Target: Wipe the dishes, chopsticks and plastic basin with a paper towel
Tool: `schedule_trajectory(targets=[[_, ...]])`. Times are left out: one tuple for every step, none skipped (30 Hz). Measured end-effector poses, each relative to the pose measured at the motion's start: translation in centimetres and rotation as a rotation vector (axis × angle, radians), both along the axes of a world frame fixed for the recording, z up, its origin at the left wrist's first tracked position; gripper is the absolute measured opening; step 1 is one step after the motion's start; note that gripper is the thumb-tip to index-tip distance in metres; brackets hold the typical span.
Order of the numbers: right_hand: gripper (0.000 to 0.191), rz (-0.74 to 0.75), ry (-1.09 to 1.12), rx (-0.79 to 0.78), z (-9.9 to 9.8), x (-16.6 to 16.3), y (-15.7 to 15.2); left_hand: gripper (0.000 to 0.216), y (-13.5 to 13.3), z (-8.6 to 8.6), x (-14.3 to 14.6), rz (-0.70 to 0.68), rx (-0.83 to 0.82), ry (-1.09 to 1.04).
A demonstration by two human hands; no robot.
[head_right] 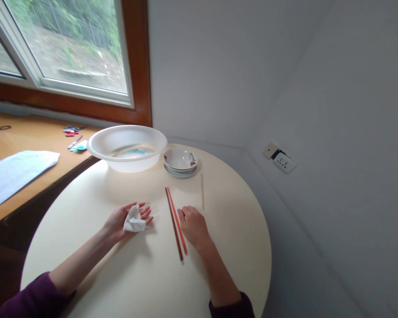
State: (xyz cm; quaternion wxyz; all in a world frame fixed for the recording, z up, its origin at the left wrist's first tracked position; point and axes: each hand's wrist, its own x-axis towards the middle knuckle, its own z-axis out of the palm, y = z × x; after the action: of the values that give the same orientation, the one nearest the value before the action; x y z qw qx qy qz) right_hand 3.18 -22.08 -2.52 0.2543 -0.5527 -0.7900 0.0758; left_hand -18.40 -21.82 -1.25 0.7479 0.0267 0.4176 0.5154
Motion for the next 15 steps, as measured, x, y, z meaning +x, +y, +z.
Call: schedule_trajectory(targets=[[0.032,0.01,0.049,0.045,0.3,-0.4,-0.2,0.01,-0.1,0.0,0.2,-0.013,0.015,-0.006],[0.028,0.037,0.092,0.079,0.6,-0.9,-0.4,0.008,-0.2,0.0,0.4,-0.03,0.032,-0.013],[0.023,0.076,0.124,0.099,1.0,-1.5,-0.8,0.008,-0.3,0.0,0.6,-0.046,0.047,-0.021],[0.017,0.123,0.145,0.107,1.2,-2.2,-1.3,0.009,-0.5,-0.1,0.8,-0.062,0.06,-0.028],[0.018,0.169,0.156,0.105,1.4,-3.1,-1.8,0.01,-0.6,-0.2,1.0,-0.075,0.07,-0.034],[0.024,0.215,0.16,0.099,1.5,-3.9,-2.3,0.011,-0.7,-0.3,1.2,-0.092,0.08,-0.037],[0.026,0.252,0.163,0.093,1.5,-4.6,-2.7,0.011,-0.8,-0.4,1.3,-0.115,0.092,-0.038],[0.023,0.274,0.166,0.092,1.4,-5.3,-3.0,0.011,-0.9,-0.5,1.5,-0.143,0.103,-0.04],[0.017,0.279,0.17,0.098,1.2,-5.8,-3.1,0.011,-1.0,-0.6,1.6,-0.171,0.11,-0.043],[0.011,0.264,0.177,0.111,0.9,-6.1,-3.1,0.012,-1.1,-0.7,1.6,-0.199,0.113,-0.047],[0.007,0.23,0.184,0.129,0.6,-6.2,-3.0,0.013,-1.1,-0.7,1.7,-0.221,0.115,-0.053],[0.008,0.182,0.194,0.145,0.4,-6.2,-2.7,0.014,-1.2,-0.7,1.7,-0.236,0.12,-0.06],[0.009,0.129,0.205,0.155,0.1,-6.1,-2.5,0.015,-1.3,-0.6,1.8,-0.241,0.131,-0.068],[0.008,0.077,0.218,0.154,-0.1,-5.9,-2.2,0.017,-1.4,-0.6,1.8,-0.24,0.149,-0.076],[0.006,0.032,0.231,0.145,-0.2,-5.7,-2.0,0.018,-1.4,-0.5,1.9,-0.237,0.171,-0.084]])
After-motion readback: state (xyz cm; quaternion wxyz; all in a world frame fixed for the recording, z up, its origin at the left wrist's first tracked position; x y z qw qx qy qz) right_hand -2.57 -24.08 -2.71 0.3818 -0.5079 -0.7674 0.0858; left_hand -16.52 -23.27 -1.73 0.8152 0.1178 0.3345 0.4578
